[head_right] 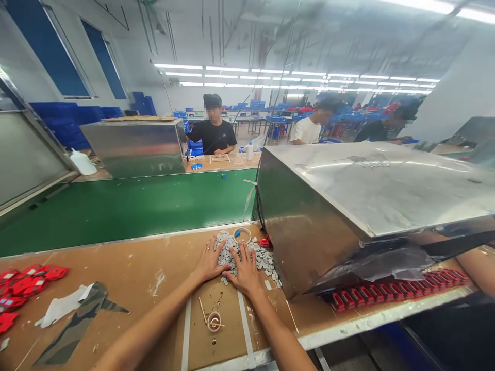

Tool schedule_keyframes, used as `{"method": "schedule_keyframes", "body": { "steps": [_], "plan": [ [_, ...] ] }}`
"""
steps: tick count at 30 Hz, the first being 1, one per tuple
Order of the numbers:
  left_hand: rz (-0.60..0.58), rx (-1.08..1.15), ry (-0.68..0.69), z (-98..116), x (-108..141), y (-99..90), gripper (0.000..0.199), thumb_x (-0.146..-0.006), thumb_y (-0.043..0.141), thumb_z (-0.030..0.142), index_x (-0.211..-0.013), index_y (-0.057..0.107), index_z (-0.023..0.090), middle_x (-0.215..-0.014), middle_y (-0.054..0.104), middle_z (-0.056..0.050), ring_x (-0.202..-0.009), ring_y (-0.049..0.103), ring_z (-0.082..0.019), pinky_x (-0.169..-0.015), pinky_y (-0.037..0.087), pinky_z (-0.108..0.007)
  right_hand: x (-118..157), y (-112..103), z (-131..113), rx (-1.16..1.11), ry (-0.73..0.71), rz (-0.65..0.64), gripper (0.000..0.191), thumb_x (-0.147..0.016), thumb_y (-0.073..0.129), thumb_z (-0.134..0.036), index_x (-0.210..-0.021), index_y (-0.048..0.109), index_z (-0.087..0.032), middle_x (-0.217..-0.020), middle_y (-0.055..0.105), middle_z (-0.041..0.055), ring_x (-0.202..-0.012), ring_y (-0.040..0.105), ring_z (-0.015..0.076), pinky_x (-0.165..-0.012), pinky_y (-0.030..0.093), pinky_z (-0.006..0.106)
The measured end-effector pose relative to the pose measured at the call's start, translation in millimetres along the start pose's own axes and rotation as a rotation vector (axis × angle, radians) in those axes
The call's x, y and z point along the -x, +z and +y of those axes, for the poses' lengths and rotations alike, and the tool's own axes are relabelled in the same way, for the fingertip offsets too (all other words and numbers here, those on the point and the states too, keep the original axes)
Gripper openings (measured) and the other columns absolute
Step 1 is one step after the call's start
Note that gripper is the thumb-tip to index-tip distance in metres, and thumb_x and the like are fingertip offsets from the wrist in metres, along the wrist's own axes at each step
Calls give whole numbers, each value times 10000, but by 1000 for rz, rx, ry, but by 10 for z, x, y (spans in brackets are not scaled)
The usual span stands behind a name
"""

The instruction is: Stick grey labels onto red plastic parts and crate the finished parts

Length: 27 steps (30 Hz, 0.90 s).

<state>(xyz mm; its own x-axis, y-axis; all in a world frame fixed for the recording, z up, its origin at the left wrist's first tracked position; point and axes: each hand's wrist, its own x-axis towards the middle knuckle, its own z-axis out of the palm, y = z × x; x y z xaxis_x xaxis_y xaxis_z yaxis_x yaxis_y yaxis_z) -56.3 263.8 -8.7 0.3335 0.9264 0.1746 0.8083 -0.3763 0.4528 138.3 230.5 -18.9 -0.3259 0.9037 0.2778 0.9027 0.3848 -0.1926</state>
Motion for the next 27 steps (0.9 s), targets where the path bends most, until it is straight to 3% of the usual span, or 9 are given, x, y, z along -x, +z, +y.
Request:
{"method": "schedule_keyframes", "body": {
  "steps": [5, 9, 14, 20, 24, 27],
  "plan": [
    [42, 108, -54, -41, 51, 5, 825, -919, 547, 604, -1589, 274, 207, -1709, 79, -209, -1571, 149, -384, -1235, 244, -581, 4, -91, -98, -6, -42, -21, 840, -879, 610, -627, -1582, 358, -242, -1687, 187, 177, -1563, 149, 362, -1225, 129, 598],
    [47, 172, -53, -134, 292, -66, 798, -913, 564, 592, -1577, 306, 233, -1708, 86, -190, -1570, 162, -383, -1232, 267, -570, 72, -82, -135, 16, -82, -43, 921, -820, 673, -640, -1592, 332, -269, -1701, 140, 157, -1565, 120, 378, -1226, 111, 601],
    [61, 208, -53, -197, 474, -117, 744, -939, 551, 527, -1574, 298, 234, -1695, 91, -203, -1564, 200, -366, -1220, 299, -559, -12, -1, -79, 29, -99, -34, 844, -866, 645, -574, -1589, 341, -262, -1692, 180, 161, -1557, 169, 371, -1224, 155, 585],
    [10, 171, -26, -134, 457, -157, 787, -877, 647, 507, -1561, 345, 263, -1696, 130, -181, -1544, 237, -400, -1207, 304, -595, -140, -5, -72, 0, -151, -12, 778, -898, 614, -534, -1582, 361, -261, -1690, 193, 155, -1551, 201, 359, -1227, 194, 567],
    [-72, 88, 58, -125, 496, -205, 886, -825, 672, 619, -1576, 325, 303, -1719, 91, -142, -1556, 182, -412, -1228, 250, -609, 18, 7, 60, 3, -138, 8, 818, -881, 638, -526, -1595, 329, -270, -1701, 159, 133, -1556, 176, 365, -1232, 186, 580],
    [-143, -5, 92, -104, 466, -180, 1047, -710, 739, 704, -1585, 304, 329, -1727, 73, -132, -1555, 131, -460, -1228, 181, -662, 199, 50, 231, 17, -82, 30, 829, -886, 624, -555, -1600, 315, -270, -1700, 155, 142, -1557, 170, 369, -1229, 191, 594]
  ]
}}
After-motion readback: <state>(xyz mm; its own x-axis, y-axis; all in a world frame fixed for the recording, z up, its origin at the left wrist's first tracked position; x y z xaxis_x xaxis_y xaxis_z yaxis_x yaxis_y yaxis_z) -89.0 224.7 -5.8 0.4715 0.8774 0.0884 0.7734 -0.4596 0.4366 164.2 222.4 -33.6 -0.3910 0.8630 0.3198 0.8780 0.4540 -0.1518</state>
